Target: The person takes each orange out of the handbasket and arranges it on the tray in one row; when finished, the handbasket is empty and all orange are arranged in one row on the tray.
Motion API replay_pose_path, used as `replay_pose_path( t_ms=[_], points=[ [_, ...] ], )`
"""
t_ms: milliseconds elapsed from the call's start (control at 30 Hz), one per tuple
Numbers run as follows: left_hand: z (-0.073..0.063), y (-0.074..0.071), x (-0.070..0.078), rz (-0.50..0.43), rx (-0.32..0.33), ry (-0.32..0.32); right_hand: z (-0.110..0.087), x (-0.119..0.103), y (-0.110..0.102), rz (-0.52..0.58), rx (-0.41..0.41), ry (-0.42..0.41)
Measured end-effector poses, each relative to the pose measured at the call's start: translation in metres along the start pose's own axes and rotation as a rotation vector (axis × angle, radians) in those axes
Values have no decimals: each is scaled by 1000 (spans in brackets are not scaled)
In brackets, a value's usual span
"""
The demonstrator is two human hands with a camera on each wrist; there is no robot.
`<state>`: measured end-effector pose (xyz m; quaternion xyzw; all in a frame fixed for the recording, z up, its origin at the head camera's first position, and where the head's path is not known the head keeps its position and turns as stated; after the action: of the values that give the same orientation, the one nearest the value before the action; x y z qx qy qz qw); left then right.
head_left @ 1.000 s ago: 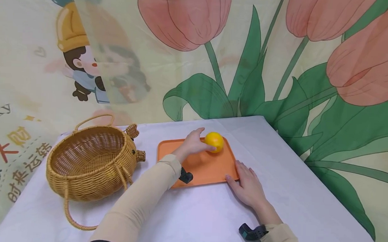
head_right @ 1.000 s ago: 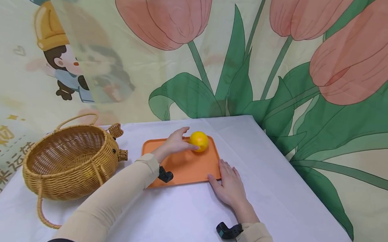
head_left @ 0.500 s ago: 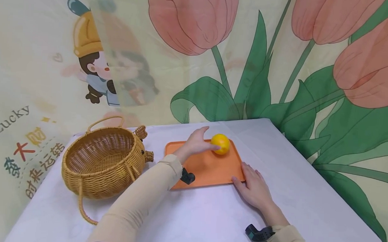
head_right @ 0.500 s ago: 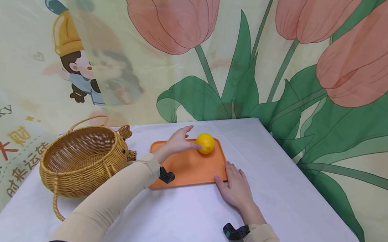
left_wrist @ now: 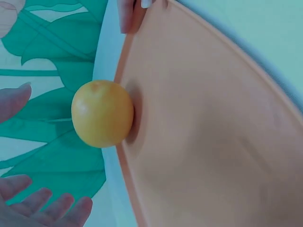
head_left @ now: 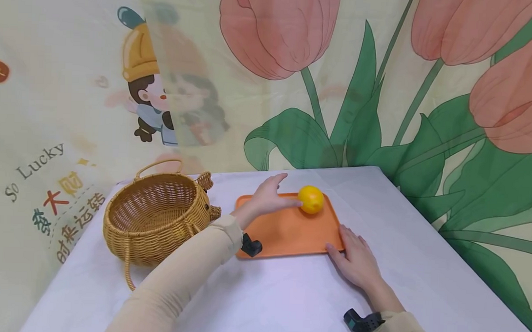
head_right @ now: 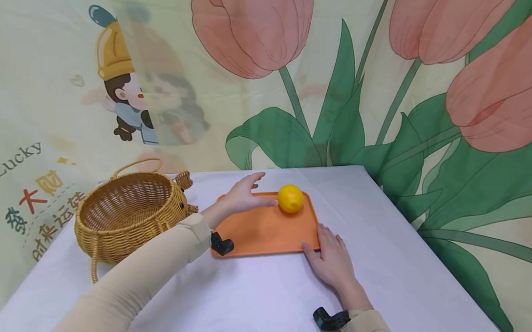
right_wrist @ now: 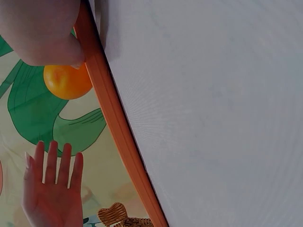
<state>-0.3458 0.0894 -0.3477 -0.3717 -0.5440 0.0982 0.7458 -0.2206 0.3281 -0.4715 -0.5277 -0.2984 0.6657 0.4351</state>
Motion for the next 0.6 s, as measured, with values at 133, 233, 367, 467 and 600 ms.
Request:
replay_pose_path(
  t_ms=[133, 233, 367, 467, 600],
  points=[
    [-12, -8, -5, -42, 10, -26, -2, 0, -1, 0, -12, 3],
    [-19, -15, -8, -46, 20, -14, -2, 0, -2, 0, -12, -3],
    [-25, -29, -10, -41, 32, 23, -3, -1, -4, 1, -11, -7],
    [-31, -41, -11, -49, 43, 28, -2, -2, -5, 5, -16, -10],
    [-38, -57, -14, -82, 68, 15, -1, -3, -5, 7, -20, -15]
  ],
)
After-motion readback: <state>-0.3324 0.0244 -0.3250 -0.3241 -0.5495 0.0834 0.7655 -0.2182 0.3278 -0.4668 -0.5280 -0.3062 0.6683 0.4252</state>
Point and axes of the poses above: each hand's wrist, its own z-axis towards the middle knuckle, its own y-axis out of the palm, x = y × z, the point moved 3 cm from there along z, towards the middle knuckle, and after that the axes turned 4 degrees about x, right-handed, at the moved point
